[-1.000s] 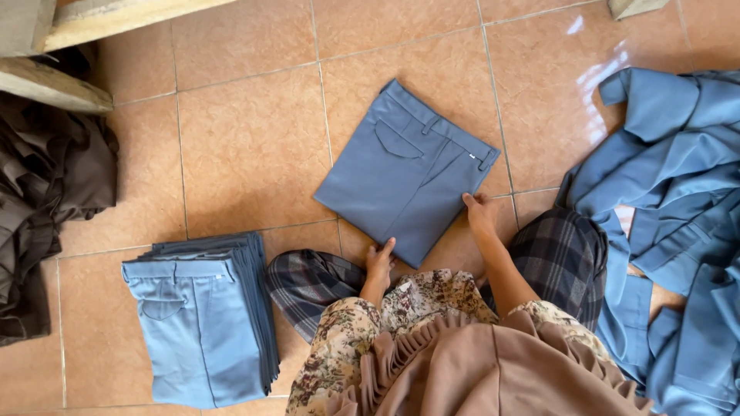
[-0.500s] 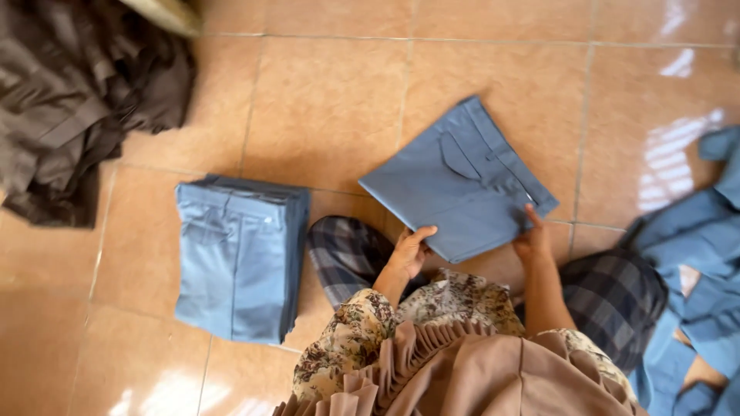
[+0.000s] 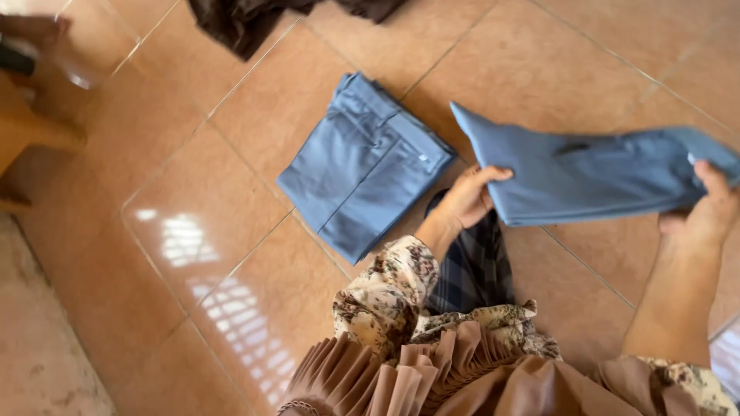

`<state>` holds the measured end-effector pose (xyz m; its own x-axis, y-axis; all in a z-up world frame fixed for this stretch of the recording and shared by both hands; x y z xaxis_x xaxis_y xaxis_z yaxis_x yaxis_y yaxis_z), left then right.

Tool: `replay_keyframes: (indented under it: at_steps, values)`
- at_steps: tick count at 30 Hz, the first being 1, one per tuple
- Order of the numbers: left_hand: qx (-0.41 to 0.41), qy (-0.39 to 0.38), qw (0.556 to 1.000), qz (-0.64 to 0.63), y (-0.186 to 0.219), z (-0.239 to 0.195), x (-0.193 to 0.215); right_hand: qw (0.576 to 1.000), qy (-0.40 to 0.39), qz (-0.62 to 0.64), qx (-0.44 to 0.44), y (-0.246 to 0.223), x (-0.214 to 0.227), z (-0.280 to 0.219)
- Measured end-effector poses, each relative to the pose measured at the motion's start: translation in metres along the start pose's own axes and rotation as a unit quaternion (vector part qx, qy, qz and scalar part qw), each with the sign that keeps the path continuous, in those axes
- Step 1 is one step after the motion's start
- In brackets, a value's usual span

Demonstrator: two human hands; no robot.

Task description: The person sits on a tiled floor and folds multiple pairs of light blue trousers by hand. They lay each pair flat, fold the legs together, fold the garment in half, and then fold it again into a compact rectangle before stacking it with the others.

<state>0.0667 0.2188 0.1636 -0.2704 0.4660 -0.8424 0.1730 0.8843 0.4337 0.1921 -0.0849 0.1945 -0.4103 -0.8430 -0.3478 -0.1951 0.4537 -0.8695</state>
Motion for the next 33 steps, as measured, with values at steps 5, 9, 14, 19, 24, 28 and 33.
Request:
replay_keyframes:
  at_steps: [5, 9, 14, 19, 24, 28, 33]
  values:
    - [-0.200, 0.008, 0.977, 0.072, 0.150, -0.111, -0.004, 0.978, -0.201, 0.040, -0.034, 0.013, -0.188, -0.052]
    - [-0.282, 0.139, 0.943, 0.111, 0.181, -0.196, 0.063, 0.967, -0.225, -0.031, -0.118, 0.119, -0.258, -0.084]
    - [-0.249, 0.401, 0.859, 0.200, 0.097, -0.230, 0.309, 0.925, -0.235, -0.263, -0.142, 0.277, -0.240, -0.115]
    - [-0.237, 0.438, 0.848, 0.181, 0.074, -0.239, 0.319, 0.922, -0.233, -0.284, -0.123, 0.263, -0.237, -0.128]
    - [-0.249, 0.445, 0.847, 0.151, 0.092, -0.239, 0.314, 0.933, -0.229, -0.254, -0.111, 0.257, -0.225, -0.137]
    - [-0.250, 0.445, 0.846, 0.151, 0.115, -0.250, 0.275, 0.935, -0.232, -0.246, -0.107, 0.263, -0.215, -0.141]
    - [-0.258, 0.443, 0.844, 0.156, 0.106, -0.246, 0.294, 0.932, -0.234, -0.260, -0.097, 0.269, -0.212, -0.131]
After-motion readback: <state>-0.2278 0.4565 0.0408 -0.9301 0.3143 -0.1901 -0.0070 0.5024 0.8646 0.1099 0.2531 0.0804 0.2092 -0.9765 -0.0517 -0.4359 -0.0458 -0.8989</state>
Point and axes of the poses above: each hand's wrist, its own z-axis towards the middle knuckle, its own x-axis out of the back of the hand, y = z × x, the point moved 5 cm from there along z, towards the middle knuckle, and after that the axes turned 4 degrees about -z, right-handed, at the moved point
